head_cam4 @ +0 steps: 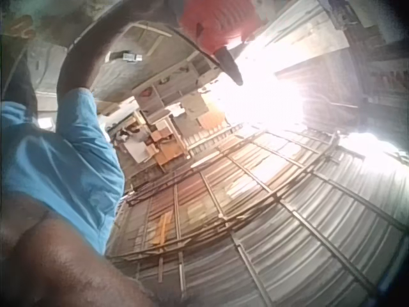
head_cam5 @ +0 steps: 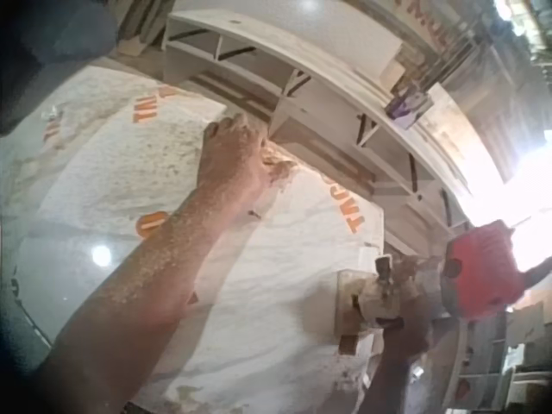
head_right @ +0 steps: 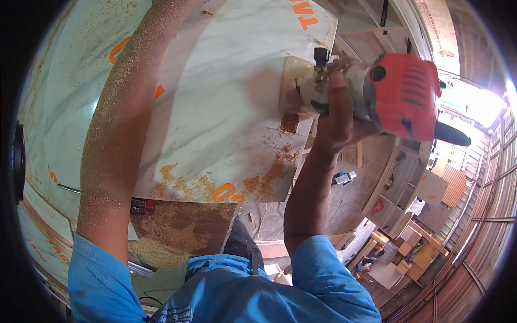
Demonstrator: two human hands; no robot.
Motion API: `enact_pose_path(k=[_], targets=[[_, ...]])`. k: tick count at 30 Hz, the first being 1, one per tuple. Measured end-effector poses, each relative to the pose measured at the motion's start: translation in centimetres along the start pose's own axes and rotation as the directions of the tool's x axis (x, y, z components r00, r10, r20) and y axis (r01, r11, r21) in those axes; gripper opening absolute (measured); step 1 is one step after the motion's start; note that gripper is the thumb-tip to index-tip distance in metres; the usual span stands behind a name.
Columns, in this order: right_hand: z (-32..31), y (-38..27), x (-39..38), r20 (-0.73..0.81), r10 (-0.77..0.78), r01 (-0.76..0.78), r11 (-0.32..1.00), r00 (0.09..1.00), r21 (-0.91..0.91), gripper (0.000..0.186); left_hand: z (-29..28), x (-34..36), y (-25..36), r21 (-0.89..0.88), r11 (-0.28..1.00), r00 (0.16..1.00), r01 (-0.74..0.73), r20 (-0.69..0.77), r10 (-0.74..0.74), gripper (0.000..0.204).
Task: The person uses a handheld router to cut a rectangular hole into a white laminated board, adjusting the tool base and clearing wood shavings by hand.
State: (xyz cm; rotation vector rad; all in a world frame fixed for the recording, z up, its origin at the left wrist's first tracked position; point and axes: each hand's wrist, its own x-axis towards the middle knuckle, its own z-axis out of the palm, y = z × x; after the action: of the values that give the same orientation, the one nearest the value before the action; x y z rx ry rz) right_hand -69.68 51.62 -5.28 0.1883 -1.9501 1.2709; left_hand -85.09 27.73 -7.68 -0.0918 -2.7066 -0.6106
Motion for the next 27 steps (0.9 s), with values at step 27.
enact_pose_path(k=[27], targets=[[-0.2, -4.2, -3.0, -0.026, 0.077, -0.078, 0.997, 0.997, -0.005, 0.035, -0.7, 0.3, 0.2, 0.026, 1.000, 0.998, 0.013, 0.054, -0.015, 0.068]])
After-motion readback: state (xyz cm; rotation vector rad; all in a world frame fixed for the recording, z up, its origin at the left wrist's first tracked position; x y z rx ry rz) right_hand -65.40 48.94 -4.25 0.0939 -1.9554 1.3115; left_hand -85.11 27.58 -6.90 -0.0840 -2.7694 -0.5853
